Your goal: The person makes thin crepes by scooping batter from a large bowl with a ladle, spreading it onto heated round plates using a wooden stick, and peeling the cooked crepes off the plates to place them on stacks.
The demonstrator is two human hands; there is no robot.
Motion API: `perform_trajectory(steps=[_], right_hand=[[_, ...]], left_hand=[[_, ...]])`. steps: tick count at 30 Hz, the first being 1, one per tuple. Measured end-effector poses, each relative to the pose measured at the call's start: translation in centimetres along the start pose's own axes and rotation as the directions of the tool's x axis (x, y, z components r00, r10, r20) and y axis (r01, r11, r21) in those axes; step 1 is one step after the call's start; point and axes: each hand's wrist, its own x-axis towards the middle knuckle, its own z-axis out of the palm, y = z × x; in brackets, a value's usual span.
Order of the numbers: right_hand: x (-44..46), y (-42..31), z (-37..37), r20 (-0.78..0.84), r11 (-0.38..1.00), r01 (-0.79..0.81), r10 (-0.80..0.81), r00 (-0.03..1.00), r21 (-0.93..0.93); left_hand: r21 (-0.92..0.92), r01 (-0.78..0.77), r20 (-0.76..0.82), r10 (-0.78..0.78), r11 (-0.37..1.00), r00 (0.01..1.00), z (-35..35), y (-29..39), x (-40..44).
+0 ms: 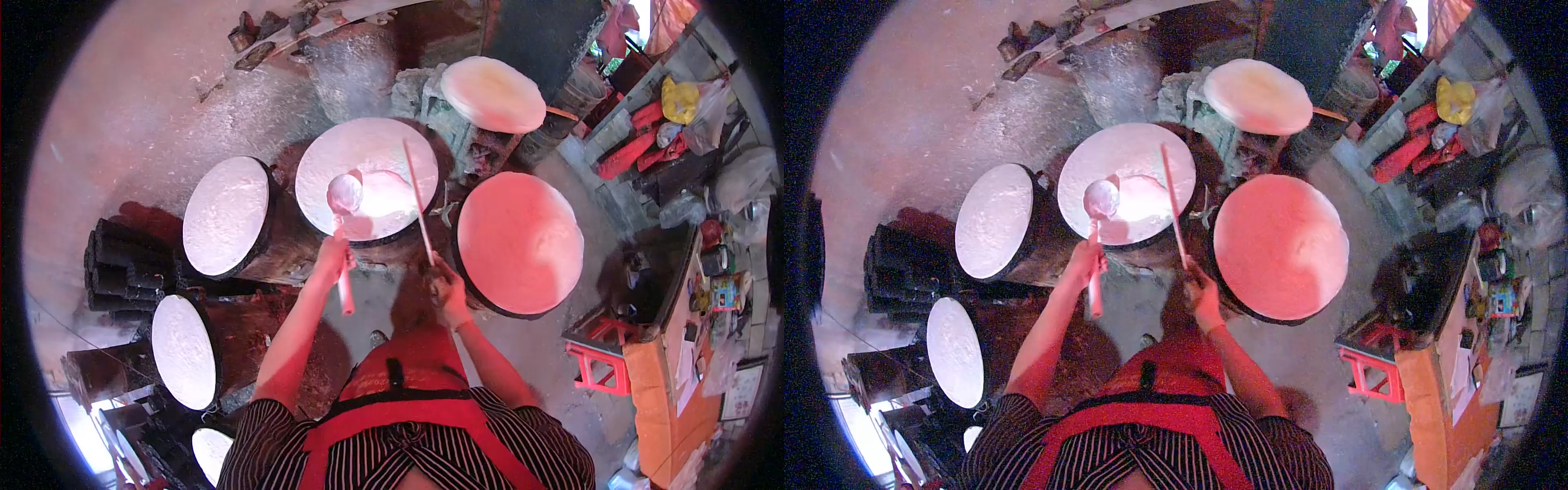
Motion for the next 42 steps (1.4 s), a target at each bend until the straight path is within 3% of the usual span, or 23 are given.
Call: perform_trajectory(steps=[3, 5, 7, 8, 9, 10, 13, 14, 15, 16, 17, 19, 20, 23, 25, 27, 30, 33, 34, 35, 36, 40, 42], right_hand=[[0.1, 1.5, 2.4, 0.019, 0.972, -0.221, 0.220, 0.975, 0.083], [0.0, 1.2, 4.1, 0.141, 0.913, -0.331, 0.304, 0.942, 0.239], [-0.4, -1.2, 4.4, 0.207, 0.866, -0.400, 0.350, 0.914, 0.299], [-0.2, -2.4, 4.3, 0.125, 0.943, -0.291, 0.273, 0.954, 0.163], [0.5, -3.6, 4.1, 0.053, 0.983, -0.180, 0.179, 0.982, 0.017], [1.9, -5.1, 3.0, 0.049, 0.984, -0.176, 0.175, 0.983, 0.022], [4.1, -5.5, 1.0, -0.063, 0.958, -0.285, 0.285, 0.957, -0.004], [3.9, -3.7, 1.9, -0.042, 0.933, 0.164, -0.187, 0.981, -0.321], [3.3, -1.8, 2.7, 0.122, 0.620, 0.547, -0.593, 0.796, -0.562], [1.0, 0.0, 3.4, 0.164, 0.639, 0.519, -0.530, 0.832, -0.567], [0.4, 4.0, 2.6, 0.164, 0.809, 0.385, -0.349, 0.923, -0.445], [-4.7, 3.3, 4.1, 0.301, 0.570, 0.475, -0.376, 0.876, -0.671], [-6.0, 2.3, 4.2, 0.288, 0.578, 0.461, -0.369, 0.884, -0.674], [-7.8, 0.3, 2.7, 0.129, 0.664, 0.359, -0.370, 0.920, -0.655], [-8.2, -0.1, 2.3, -0.130, 0.785, 0.175, -0.309, 0.942, -0.594], [-9.5, 4.8, 0.4, 0.112, 0.550, 0.323, -0.383, 0.917, -0.770], [-12.8, 1.2, 0.7, 0.328, 0.351, 0.376, -0.191, 0.925, -0.857], [-10.0, -5.4, -3.6, 0.259, 0.477, 0.339, -0.226, 0.939, -0.811], [-3.6, -1.5, -10.1, 0.173, 0.469, 0.313, -0.317, 0.933, -0.826], [-4.2, -9.1, -9.8, 0.239, 0.202, 0.532, -0.726, 0.645, -0.822], [1.0, -7.5, -16.3, -0.026, 0.759, 0.358, -0.441, 0.897, -0.545], [4.2, -25.1, -27.3, 0.218, -0.025, 0.274, -0.680, 0.700, -0.961], [11.3, -25.4, -36.2, 0.270, -0.123, 0.289, -0.789, 0.552, -0.949]], left_hand=[[-0.051, 0.107, -0.017, -0.108, 0.993, 0.994, 3.6, -0.9, 1.2], [-0.311, 0.238, 0.090, -0.220, 0.920, 0.971, 4.7, 0.1, 1.0], [-0.238, 0.204, 0.122, -0.180, 0.949, 0.976, 4.5, 5.1, -4.0], [-0.530, 0.526, 0.459, -0.296, 0.665, 0.838, 2.1, 6.4, -4.5], [-0.572, 0.790, 0.761, -0.217, 0.220, 0.611, -0.4, 7.5, -5.1], [-0.556, 0.586, 0.561, -0.253, 0.590, 0.788, -1.3, 7.7, -7.7], [-0.410, 0.472, 0.503, -0.239, 0.780, 0.831, -2.9, 7.7, -12.9], [-0.395, 0.577, 0.532, -0.334, 0.715, 0.778, -3.6, 8.2, -13.4], [-0.395, 0.575, 0.533, -0.331, 0.716, 0.778, -4.7, 8.0, -13.4], [-0.377, 0.595, 0.492, -0.390, 0.710, 0.778, -5.8, 7.5, -13.1], [-0.361, 0.617, 0.447, -0.451, 0.699, 0.773, -6.6, 7.0, -13.1], [-0.343, 0.596, 0.430, -0.443, 0.726, 0.787, -8.1, 5.5, -14.3], [-0.374, 0.618, 0.417, -0.470, 0.691, 0.778, -9.3, 4.2, -14.7], [-0.414, 0.664, 0.444, -0.499, 0.623, 0.745, -11.7, 0.7, -16.8], [-0.315, 0.509, 0.297, -0.426, 0.801, 0.855, -12.2, -1.2, -18.7], [-0.335, 0.502, 0.282, -0.423, 0.797, 0.861, -12.1, -2.6, -19.8], [-0.407, 0.445, 0.168, -0.413, 0.798, 0.895, -10.3, -4.4, -22.1], [-0.451, 0.426, 0.148, -0.405, 0.785, 0.902, -6.7, -5.2, -24.3], [-0.505, 0.411, 0.145, -0.395, 0.759, 0.907, -4.9, -5.3, -24.8], [-0.558, 0.398, 0.141, -0.390, 0.728, 0.910, -3.1, -5.7, -25.5], [-0.713, 0.419, 0.238, -0.368, 0.562, 0.899, -1.4, -6.4, -25.9], [-0.819, 0.381, 0.248, -0.334, 0.429, 0.909, 8.7, -6.7, -28.6], [-0.885, 0.344, 0.242, -0.322, 0.313, 0.915, 13.2, -7.0, -29.8]])
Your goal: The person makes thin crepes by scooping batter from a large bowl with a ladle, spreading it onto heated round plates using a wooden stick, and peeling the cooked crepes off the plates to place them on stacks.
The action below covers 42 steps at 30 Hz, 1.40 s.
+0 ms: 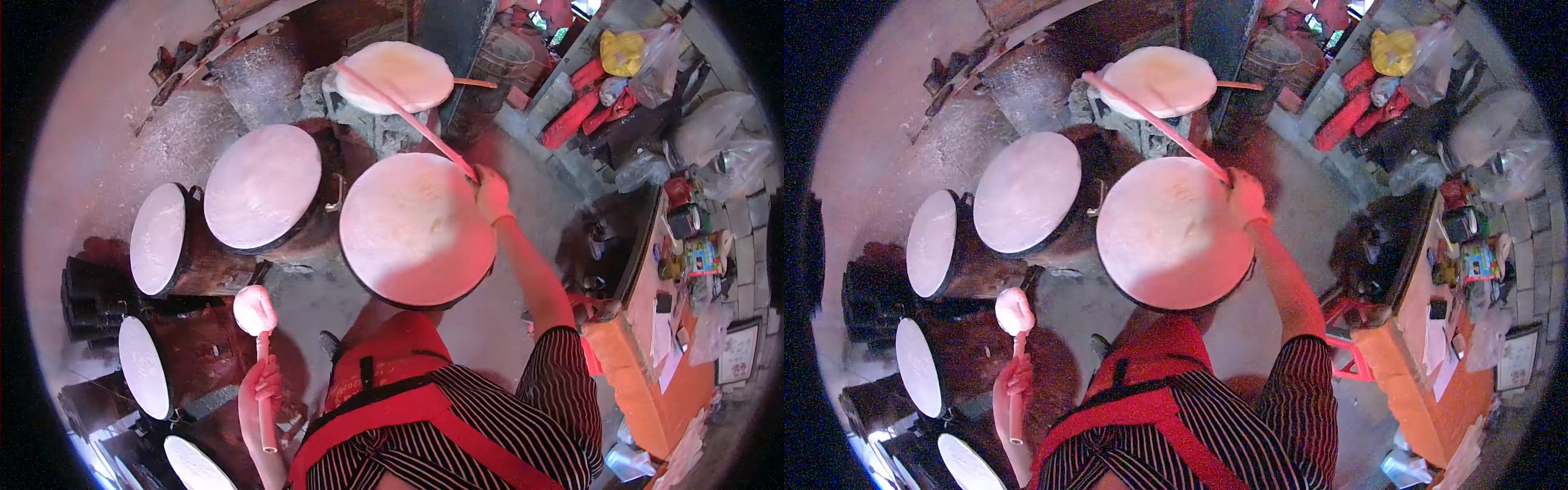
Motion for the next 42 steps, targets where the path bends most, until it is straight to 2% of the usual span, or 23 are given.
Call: perform_trajectory(steps=[3, 5, 9, 11, 12, 19, 20, 21, 22, 24, 25, 26, 27, 29, 32, 33, 34, 35, 37, 38, 39, 40, 42], right_hand=[[2.7, 5.3, 0.3, 0.315, 0.983, -0.184, 0.167, 0.934, 0.022], [3.7, 5.3, 0.7, 0.281, 0.992, -0.121, 0.122, 0.952, -0.021], [4.7, 5.4, 2.4, 0.554, 0.929, -0.357, 0.249, 0.794, 0.094], [4.4, 4.5, 2.0, 0.565, 0.951, -0.305, 0.229, 0.793, 0.043], [3.4, 5.0, 2.7, 0.419, 0.985, -0.148, 0.097, 0.903, 0.090], [9.3, -0.2, -5.1, 0.387, 0.860, -0.304, 0.138, 0.912, 0.410], [10.9, 1.7, -3.5, 0.326, 0.913, -0.160, 0.031, 0.945, 0.376], [13.0, -1.8, -7.4, 0.418, 0.725, -0.347, 0.089, 0.904, 0.595], [15.3, 1.7, -3.3, 0.269, 0.619, -0.201, -0.017, 0.963, 0.759], [20.8, -0.5, -6.2, 0.343, 0.812, -0.165, -0.046, 0.938, 0.559], [24.8, 4.2, -3.4, 0.570, 0.448, -0.523, 0.038, 0.821, 0.725], [26.0, -0.3, -6.5, 0.316, 0.649, -0.260, 0.032, 0.948, 0.715], [29.2, -4.0, -10.1, 0.330, 0.988, -0.065, 0.108, 0.938, -0.138], [32.2, -6.6, -11.7, 0.047, 0.972, 0.136, -0.129, 0.991, -0.190], [36.3, -6.3, -7.6, -0.259, 0.875, 0.383, -0.459, 0.850, -0.295], [36.8, -6.8, -5.1, -0.301, 0.791, 0.496, -0.601, 0.741, -0.359], [34.7, -11.8, -5.9, -0.110, 0.837, 0.481, -0.521, 0.847, -0.262], [36.6, -8.4, 0.3, -0.307, 0.778, 0.579, -0.628, 0.715, -0.243], [35.5, -9.0, 6.4, -0.174, 0.777, 0.550, -0.614, 0.770, -0.306], [34.7, -8.4, 10.2, -0.082, 0.827, 0.532, -0.552, 0.830, -0.181], [33.5, -1.6, 21.8, -0.090, 0.879, 0.295, -0.282, 0.955, 0.374], [31.0, -5.8, 18.2, 0.083, 0.760, 0.391, -0.411, 0.908, -0.519], [28.5, -6.7, 21.5, 0.014, 0.879, 0.327, -0.344, 0.939, -0.348]], left_hand=[[-0.081, -0.040, 0.021, 0.042, 0.996, 0.999, 1.5, -6.0, 0.5], [-0.113, -0.018, 0.049, 0.024, 0.993, 0.999, 1.9, -8.5, 0.7], [-0.037, -0.075, 0.082, 0.078, 0.996, 0.994, 3.3, -12.1, 0.9], [0.012, -0.145, 0.012, 0.145, 0.989, 0.989, 4.4, -13.4, 1.1], [0.000, -0.131, 0.019, 0.131, 0.991, 0.991, 4.4, -13.5, 1.4], [0.199, -0.178, -0.007, 0.183, 0.964, 0.983, 4.2, -13.2, 2.9], [0.227, -0.153, -0.001, 0.158, 0.962, 0.988, 3.9, -12.7, 3.2], [0.217, -0.169, -0.002, 0.174, 0.961, 0.985, 4.0, -12.4, 3.3], [0.222, -0.153, 0.000, 0.157, 0.963, 0.988, 4.3, -12.2, 3.5], [0.268, -0.143, 0.008, 0.146, 0.953, 0.989, 4.9, -11.5, 3.8], [0.263, -0.149, 0.014, 0.150, 0.953, 0.989, 5.2, -11.1, 4.0], [0.282, -0.142, 0.020, 0.142, 0.949, 0.990, 5.7, -10.5, 4.3], [0.304, -0.130, 0.029, 0.127, 0.944, 0.991, 6.4, -9.6, 4.9], [0.326, -0.132, 0.043, 0.125, 0.936, 0.991, 7.5, -7.8, 6.0], [0.317, -0.096, 0.057, 0.082, 0.944, 0.995, 9.2, -4.4, 8.2], [0.278, -0.072, 0.054, 0.059, 0.958, 0.997, 10.0, -2.9, 9.0], [0.318, -0.078, 0.038, 0.070, 0.945, 0.997, 10.7, -1.6, 9.7], [0.325, -0.064, 0.048, 0.051, 0.944, 0.998, 11.7, -0.5, 10.5], [0.427, -0.136, -0.001, 0.151, 0.894, 0.989, 13.7, 1.6, 11.9], [0.478, -0.157, -0.006, 0.182, 0.864, 0.983, 14.5, 2.8, 12.5], [0.482, -0.149, 0.003, 0.169, 0.863, 0.986, 15.3, 3.8, 13.1], [0.528, -0.175, -0.003, 0.208, 0.831, 0.978, 16.1, 4.5, 13.6], [0.512, -0.200, -0.007, 0.237, 0.835, 0.971, 17.4, 5.8, 14.3]])
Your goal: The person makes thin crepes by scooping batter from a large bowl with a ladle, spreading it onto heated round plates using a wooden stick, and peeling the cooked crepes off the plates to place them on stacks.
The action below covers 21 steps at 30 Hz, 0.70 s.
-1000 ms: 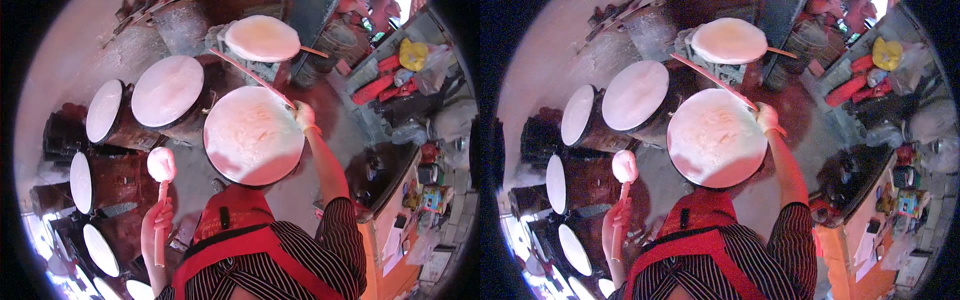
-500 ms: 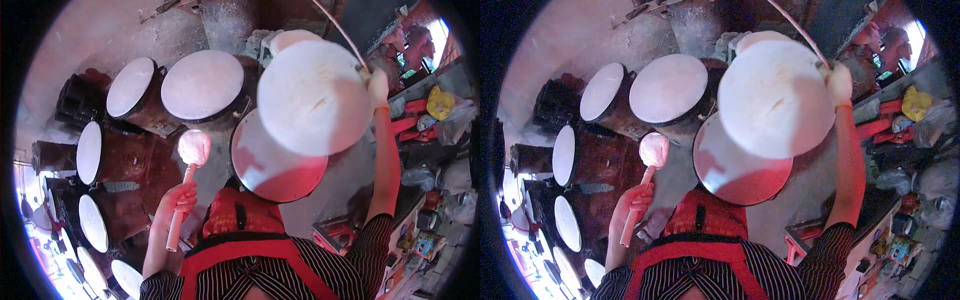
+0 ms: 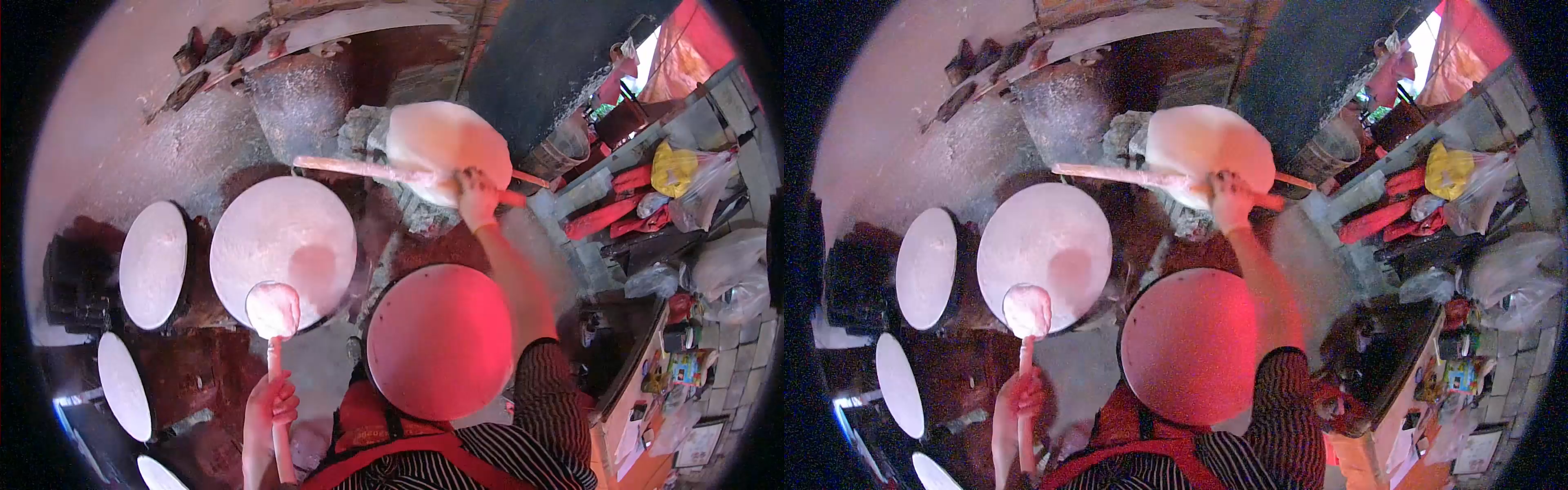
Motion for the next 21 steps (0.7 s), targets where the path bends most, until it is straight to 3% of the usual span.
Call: perform_trajectory(steps=[1, 3, 4, 7, 10, 12, 13, 15, 16, 17, 19, 20, 21], right_hand=[[-0.9, -1.2, 0.7, -0.058, 0.999, -0.037, 0.037, 0.998, -0.008], [-2.7, -1.9, 2.3, 0.109, 0.987, -0.139, 0.130, 0.986, 0.085], [-3.5, -1.8, 2.7, 0.109, 0.986, -0.147, 0.138, 0.984, 0.080], [-4.4, -1.0, 2.9, 0.087, 0.987, -0.144, 0.138, 0.987, 0.069], [-5.3, 0.2, 0.2, -0.046, 0.990, -0.142, 0.143, 0.989, 0.014], [-6.3, 0.9, -3.1, 0.122, 0.968, -0.239, 0.230, 0.966, 0.071], [-7.5, 1.5, -5.4, 0.111, 0.968, -0.239, 0.229, 0.967, 0.082], [-11.6, 3.5, -10.6, 0.499, 0.831, -0.349, 0.101, 0.861, 0.433], [-14.5, 4.8, -13.3, 0.553, 0.677, -0.418, 0.020, 0.833, 0.606], [-17.7, 5.9, -16.4, 0.586, 0.481, -0.484, -0.079, 0.806, 0.731], [-21.8, 6.8, -27.0, 0.418, 0.288, -0.377, -0.097, 0.903, 0.880], [-24.3, 8.4, -30.3, 0.411, 0.275, -0.369, -0.112, 0.905, 0.888], [-27.0, 10.5, -33.1, 0.352, 0.370, -0.244, -0.261, 0.899, 0.896]], left_hand=[[0.008, 0.005, 0.007, -0.005, 1.000, 1.000, 0.2, 0.8, 0.5], [-0.090, 0.031, -0.008, -0.032, 0.995, 0.999, 0.5, 1.7, 1.1], [-0.120, 0.048, 0.021, -0.046, 0.992, 0.999, 0.6, 2.0, 1.3], [-0.135, 0.034, 0.026, -0.031, 0.990, 0.999, 1.1, 1.5, 1.3], [-0.133, 0.015, 0.020, -0.013, 0.991, 1.000, 2.2, -0.8, -0.1], [-0.097, 0.006, 0.002, -0.006, 0.995, 1.000, 2.9, -3.0, -1.2], [-0.067, 0.002, -0.021, -0.004, 0.998, 1.000, 3.2, -4.4, -2.0], [0.041, -0.053, -0.004, 0.054, 0.998, 0.999, 3.7, -7.8, -3.3], [0.147, -0.093, 0.013, 0.092, 0.985, 0.996, 4.1, -9.8, -4.2], [0.142, -0.110, 0.006, 0.110, 0.984, 0.994, 5.0, -11.9, -5.2], [0.335, -0.157, 0.016, 0.160, 0.929, 0.987, 7.4, -15.9, -7.0], [0.436, -0.215, 0.016, 0.231, 0.874, 0.973, 8.8, -18.2, -7.5], [0.533, -0.257, 0.018, 0.293, 0.806, 0.956, 10.1, -20.4, -7.8]])
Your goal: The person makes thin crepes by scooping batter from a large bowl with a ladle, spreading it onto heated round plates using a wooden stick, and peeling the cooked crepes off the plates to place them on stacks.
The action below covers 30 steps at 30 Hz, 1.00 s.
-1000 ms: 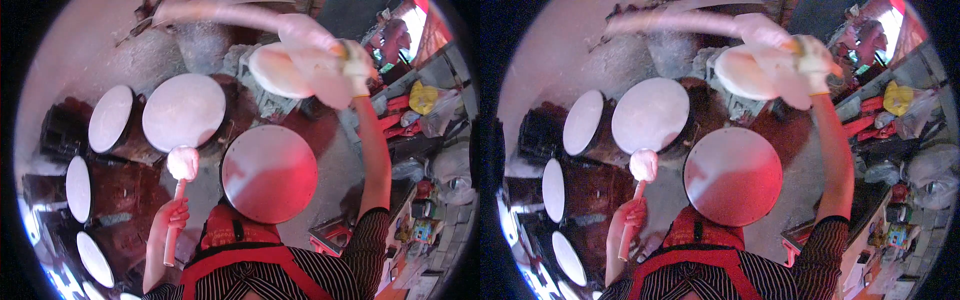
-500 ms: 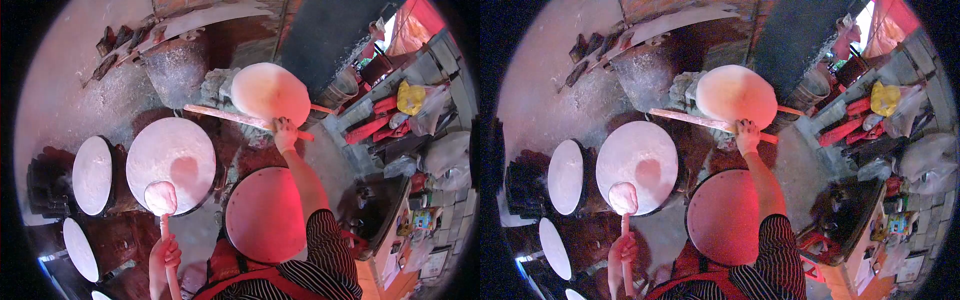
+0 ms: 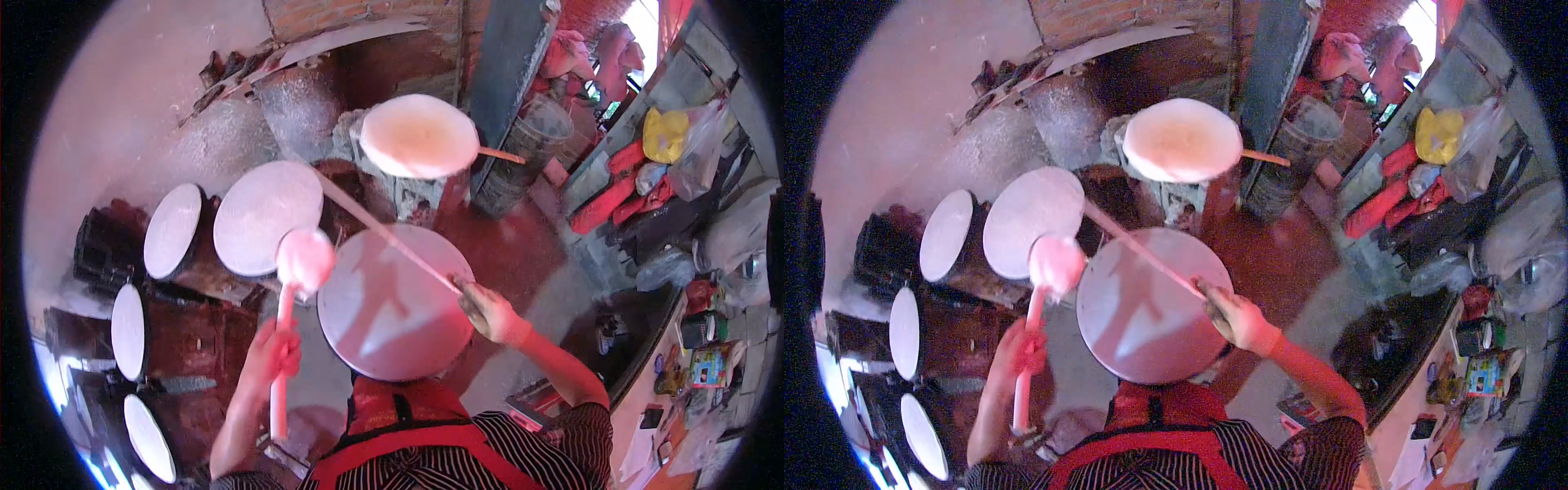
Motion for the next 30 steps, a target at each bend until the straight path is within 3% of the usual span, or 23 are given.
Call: perform_trajectory(steps=[2, 4, 6, 8, 9, 10, 11, 12, 14, 15, 17, 18, 19, 20, 21, 22, 24, 25, 26, 27, 28, 29, 30], right_hand=[[-5.3, -2.1, -2.9, 0.139, 0.989, 0.107, -0.093, 0.986, -0.099], [-8.9, -3.8, -5.3, 0.079, 0.871, 0.361, -0.356, 0.931, -0.333], [-12.4, -6.5, -7.9, 0.138, 0.866, -0.051, 0.137, 0.981, -0.498], [-16.4, -2.9, -7.7, 0.087, 0.971, -0.223, 0.230, 0.969, -0.089], [-18.8, -0.1, -6.5, 0.094, 0.970, -0.230, 0.238, 0.967, -0.082], [-21.7, 2.6, -4.7, 0.019, 0.966, -0.200, 0.200, 0.980, 0.162], [-24.3, 3.7, -3.8, -0.066, 0.911, -0.138, 0.177, 0.982, 0.388], [-25.7, 0.3, -4.1, 0.205, 0.577, -0.632, 0.633, 0.746, 0.517], [-30.6, 3.1, 0.8, 0.198, 0.404, -0.626, 0.714, 0.672, 0.667], [-32.5, 4.9, 3.9, 0.196, 0.404, -0.623, 0.713, 0.673, 0.670], [-34.5, 6.8, 9.0, -0.208, 0.784, -0.438, 0.564, 0.799, 0.440], [-34.3, 6.0, 9.9, -0.208, 0.784, -0.442, 0.565, 0.798, 0.436], [-33.5, 4.9, 10.4, -0.346, 0.888, -0.450, 0.454, 0.821, 0.097], [-32.6, 3.7, 10.6, -0.431, 0.865, -0.433, 0.299, 0.851, -0.255], [-30.7, 1.7, 9.3, -0.221, 0.770, -0.618, 0.582, 0.783, -0.159], [-28.6, 1.6, 9.2, -0.220, 0.773, -0.613, 0.577, 0.786, -0.163], [-24.5, 1.4, 9.7, -0.311, 0.747, -0.659, 0.607, 0.731, -0.091], [-22.1, 1.6, 9.9, -0.305, 0.796, -0.592, 0.599, 0.740, 0.125], [-19.5, 1.8, 10.1, -0.301, 0.800, -0.497, 0.591, 0.748, 0.336], [-17.1, 5.7, 12.6, -0.499, 0.938, -0.280, 0.345, 0.795, 0.203], [-15.1, 9.5, 14.9, -0.642, 0.998, -0.057, 0.056, 0.764, 0.019], [-13.8, 7.8, 14.1, -0.427, 0.843, -0.264, 0.478, 0.767, 0.469], [-13.2, 5.8, 13.3, -0.044, 0.461, -0.459, 0.740, 0.671, 0.760]], left_hand=[[0.411, -0.170, 0.069, 0.155, 0.896, 0.985, 2.9, -2.1, -0.3], [0.774, -0.508, 0.274, 0.523, 0.379, 0.807, 7.7, -3.0, -1.4], [0.804, -0.534, 0.378, 0.467, 0.263, 0.799, 12.4, -3.0, -3.4], [0.818, -0.528, 0.375, 0.485, 0.229, 0.790, 14.7, -5.2, -3.2], [0.827, -0.533, 0.383, 0.511, 0.182, 0.769, 15.5, -6.6, -2.7], [0.829, -0.527, 0.381, 0.502, 0.185, 0.777, 16.2, -8.1, -1.9], [0.803, -0.499, 0.311, 0.484, 0.326, 0.818, 16.7, -9.9, -0.9], [0.759, -0.464, 0.244, 0.461, 0.457, 0.853, 17.3, -11.3, 0.3], [0.659, -0.250, 0.069, 0.274, 0.709, 0.959, 19.6, -13.9, 2.6], [0.624, -0.244, 0.033, 0.287, 0.742, 0.957, 20.3, -15.8, 4.5], [0.585, -0.243, 0.004, 0.297, 0.773, 0.955, 20.6, -19.9, 9.6], [0.701, -0.364, -0.004, 0.513, 0.614, 0.858, 20.4, -22.0, 12.4], [0.797, -0.435, 0.019, 0.702, 0.419, 0.712, 20.5, -22.7, 14.0], [0.794, -0.435, 0.013, 0.704, 0.424, 0.710, 20.9, -22.0, 14.1], [0.798, -0.484, 0.006, 0.796, 0.361, 0.605, 21.3, -21.1, 13.7], [0.802, -0.523, 0.000, 0.874, 0.290, 0.485, 21.6, -19.9, 13.3], [0.763, -0.534, -0.016, 0.836, 0.365, 0.549, 21.2, -16.3, 11.2], [0.719, -0.539, -0.026, 0.792, 0.438, 0.609, 20.8, -14.4, 9.9], [0.728, -0.560, -0.025, 0.832, 0.395, 0.555, 20.3, -12.9, 8.7], [0.661, -0.593, -0.052, 0.816, 0.461, 0.576, 19.6, -11.8, 7.4], [0.586, -0.622, -0.077, 0.800, 0.519, 0.595, 19.0, -10.6, 6.2], [0.457, -0.660, -0.113, 0.775, 0.597, 0.622, 18.2, -10.1, 5.0], [0.315, -0.683, -0.144, 0.744, 0.659, 0.652, 17.1, -9.9, 3.5]])
